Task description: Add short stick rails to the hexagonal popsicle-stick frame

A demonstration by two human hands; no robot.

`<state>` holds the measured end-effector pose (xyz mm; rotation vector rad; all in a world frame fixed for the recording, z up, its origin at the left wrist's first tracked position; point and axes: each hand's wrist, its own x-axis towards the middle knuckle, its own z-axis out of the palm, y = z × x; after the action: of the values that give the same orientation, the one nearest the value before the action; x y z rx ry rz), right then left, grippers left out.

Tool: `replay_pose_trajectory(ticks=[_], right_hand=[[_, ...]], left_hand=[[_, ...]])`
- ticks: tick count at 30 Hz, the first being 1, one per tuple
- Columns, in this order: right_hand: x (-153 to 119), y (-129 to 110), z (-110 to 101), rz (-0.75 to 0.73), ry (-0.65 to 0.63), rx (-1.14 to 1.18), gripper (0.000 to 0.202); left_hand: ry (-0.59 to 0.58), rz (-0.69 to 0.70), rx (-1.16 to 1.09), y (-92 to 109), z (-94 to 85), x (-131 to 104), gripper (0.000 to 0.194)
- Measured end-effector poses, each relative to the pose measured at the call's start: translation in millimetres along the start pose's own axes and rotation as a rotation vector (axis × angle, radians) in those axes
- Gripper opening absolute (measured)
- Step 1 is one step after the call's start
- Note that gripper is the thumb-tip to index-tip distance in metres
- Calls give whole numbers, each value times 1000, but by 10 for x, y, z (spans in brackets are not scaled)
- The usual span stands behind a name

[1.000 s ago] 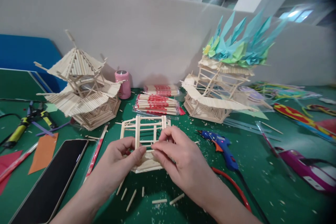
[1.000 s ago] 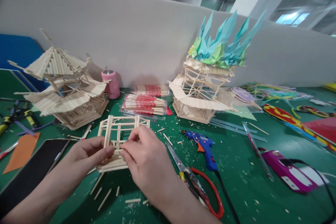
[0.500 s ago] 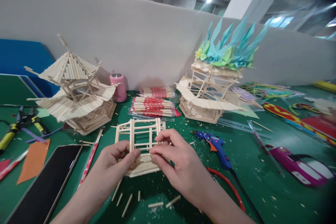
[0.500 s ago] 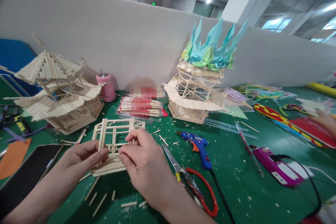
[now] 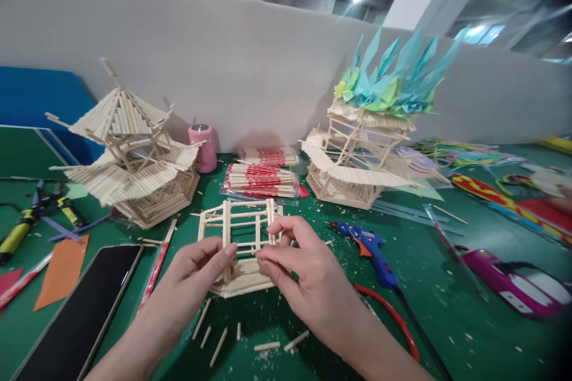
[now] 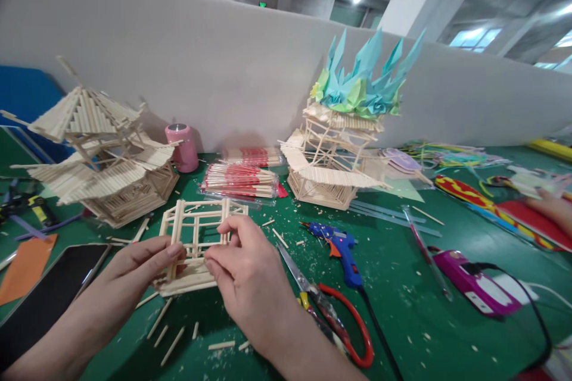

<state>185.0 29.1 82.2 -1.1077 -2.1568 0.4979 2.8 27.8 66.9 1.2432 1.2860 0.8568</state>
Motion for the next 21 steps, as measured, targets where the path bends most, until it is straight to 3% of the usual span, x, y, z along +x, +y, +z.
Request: replay_pose_trajectory(ticks=[6,14,21], right_hand=[[-14,8,17,-7,29,-44,19],[-29,40,-11,36,19,132,24],[-177,166,-108,179,74,180,32]], left_hand=[[-85,-28,-39,27,4,7,32],[-33,-43,-57,32,9,-15,29],[-18,-92,-59,75,27,-12,32]])
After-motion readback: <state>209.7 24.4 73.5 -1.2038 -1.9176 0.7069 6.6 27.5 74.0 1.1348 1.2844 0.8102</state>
